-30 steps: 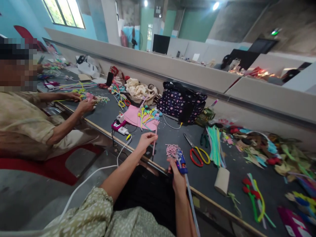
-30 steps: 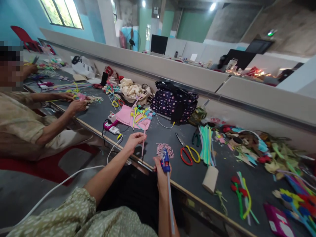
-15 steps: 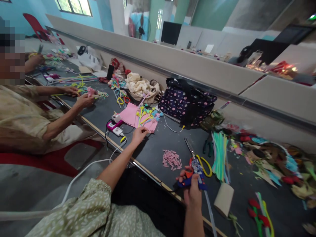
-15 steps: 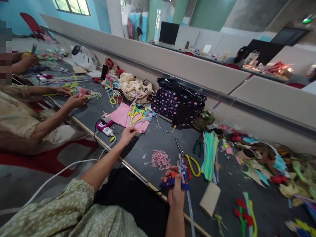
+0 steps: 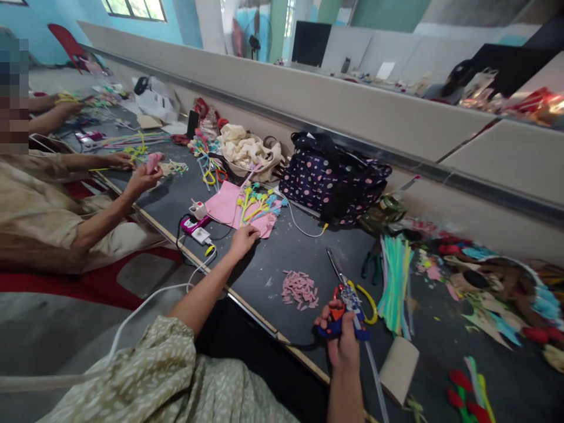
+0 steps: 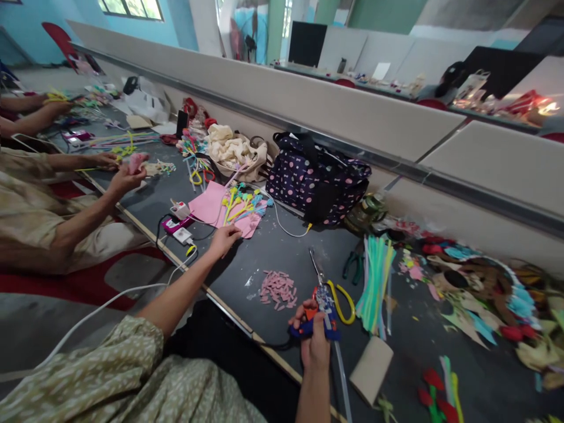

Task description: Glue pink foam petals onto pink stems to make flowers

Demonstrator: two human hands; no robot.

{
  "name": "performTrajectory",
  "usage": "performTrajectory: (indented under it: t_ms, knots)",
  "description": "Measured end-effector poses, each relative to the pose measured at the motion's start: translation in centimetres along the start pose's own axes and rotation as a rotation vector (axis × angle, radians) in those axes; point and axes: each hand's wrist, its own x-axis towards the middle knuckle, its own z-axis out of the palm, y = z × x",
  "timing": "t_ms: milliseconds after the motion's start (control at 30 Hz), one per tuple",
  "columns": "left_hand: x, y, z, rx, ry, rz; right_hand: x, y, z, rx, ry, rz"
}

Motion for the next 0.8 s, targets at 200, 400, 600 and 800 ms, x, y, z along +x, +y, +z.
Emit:
performTrajectory:
  t_ms: [200,400,600,800]
  knots:
    - [-0.3,-0.8,0.1,-0.001,-0.027,-0.011,0.4,0.0,0.2,-0.011,-0.018,-0.006]
    - [-0.5,-0.8,0.2,-0.003,-0.065,-0.003,0.6,0.4,0.0,-0.026,-0.022,0.015]
    - [-0.8,-0.5,-0.2,0.035,-0.061,-0.011,0.5,0.1,0.5,-0.067,0.006,0.009]
    - [-0.7,0.7,-1.6,0.141,-0.041,0.039,0.4,-0.1,0.5,-0.049,-0.001,0.015]
